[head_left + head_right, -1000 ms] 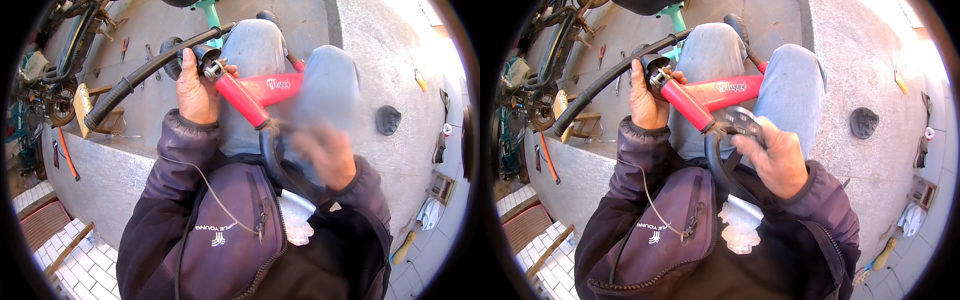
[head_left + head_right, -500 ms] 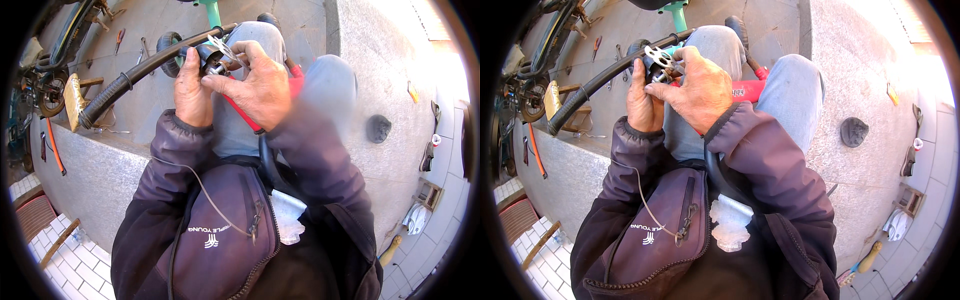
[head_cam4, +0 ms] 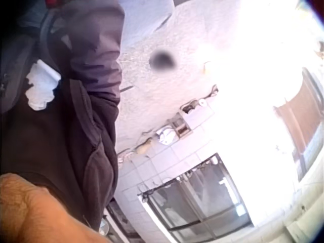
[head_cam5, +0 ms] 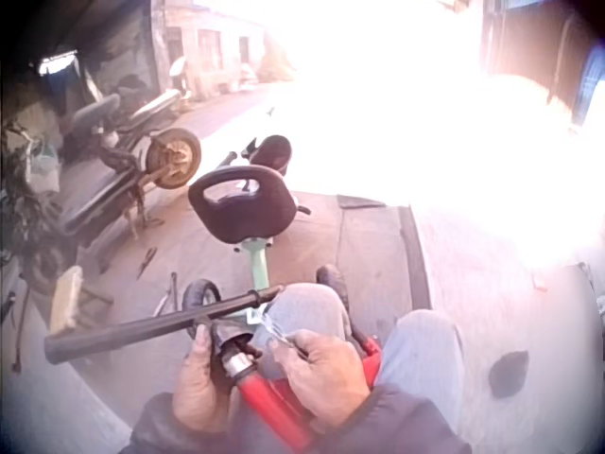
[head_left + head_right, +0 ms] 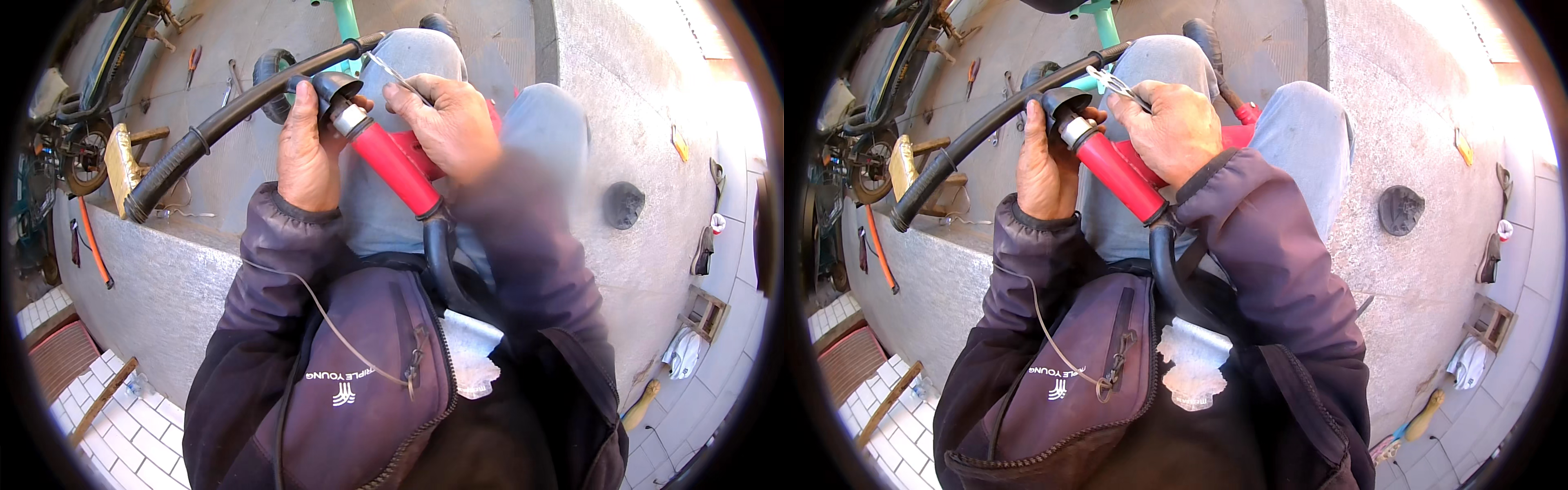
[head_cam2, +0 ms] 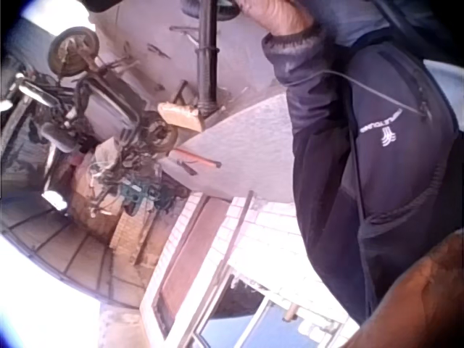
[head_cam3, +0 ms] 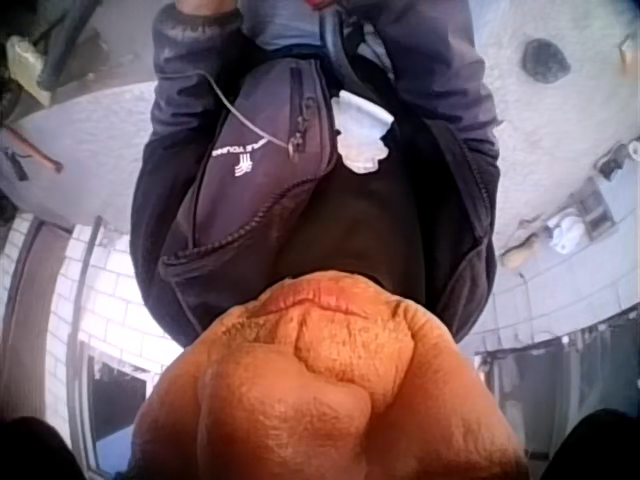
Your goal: The person uses a multi-tool wrench to tighten a bolt on the handlebar stem of a red scooter. They adjust the tool and apply force to secure the component while sitting on the ground.
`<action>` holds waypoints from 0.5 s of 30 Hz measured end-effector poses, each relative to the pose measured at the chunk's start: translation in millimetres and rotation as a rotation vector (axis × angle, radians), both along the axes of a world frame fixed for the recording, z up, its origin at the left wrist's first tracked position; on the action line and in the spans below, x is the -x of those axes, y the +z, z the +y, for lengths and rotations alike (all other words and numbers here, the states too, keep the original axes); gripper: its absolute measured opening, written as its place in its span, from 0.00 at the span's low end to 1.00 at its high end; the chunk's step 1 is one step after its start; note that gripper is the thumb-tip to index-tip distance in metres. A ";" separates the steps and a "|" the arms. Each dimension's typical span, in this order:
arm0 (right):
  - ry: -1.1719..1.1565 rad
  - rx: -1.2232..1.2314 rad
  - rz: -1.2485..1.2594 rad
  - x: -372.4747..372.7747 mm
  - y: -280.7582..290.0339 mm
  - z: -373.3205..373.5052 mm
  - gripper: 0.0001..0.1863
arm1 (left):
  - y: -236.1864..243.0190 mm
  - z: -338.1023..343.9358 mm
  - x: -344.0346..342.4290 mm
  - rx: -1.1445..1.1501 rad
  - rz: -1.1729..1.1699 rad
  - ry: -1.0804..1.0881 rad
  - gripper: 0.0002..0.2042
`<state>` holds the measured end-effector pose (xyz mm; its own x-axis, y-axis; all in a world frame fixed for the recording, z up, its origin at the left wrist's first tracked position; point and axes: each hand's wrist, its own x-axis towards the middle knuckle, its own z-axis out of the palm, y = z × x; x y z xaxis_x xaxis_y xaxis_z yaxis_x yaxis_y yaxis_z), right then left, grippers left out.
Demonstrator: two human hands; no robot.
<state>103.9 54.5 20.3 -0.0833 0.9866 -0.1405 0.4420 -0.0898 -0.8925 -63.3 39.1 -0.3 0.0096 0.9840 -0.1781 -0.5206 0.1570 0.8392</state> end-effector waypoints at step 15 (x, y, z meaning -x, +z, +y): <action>0.471 0.323 0.571 -12.6 -7.9 34.7 0.22 | 5.8 -1.6 -6.4 -0.019 -0.050 0.042 0.25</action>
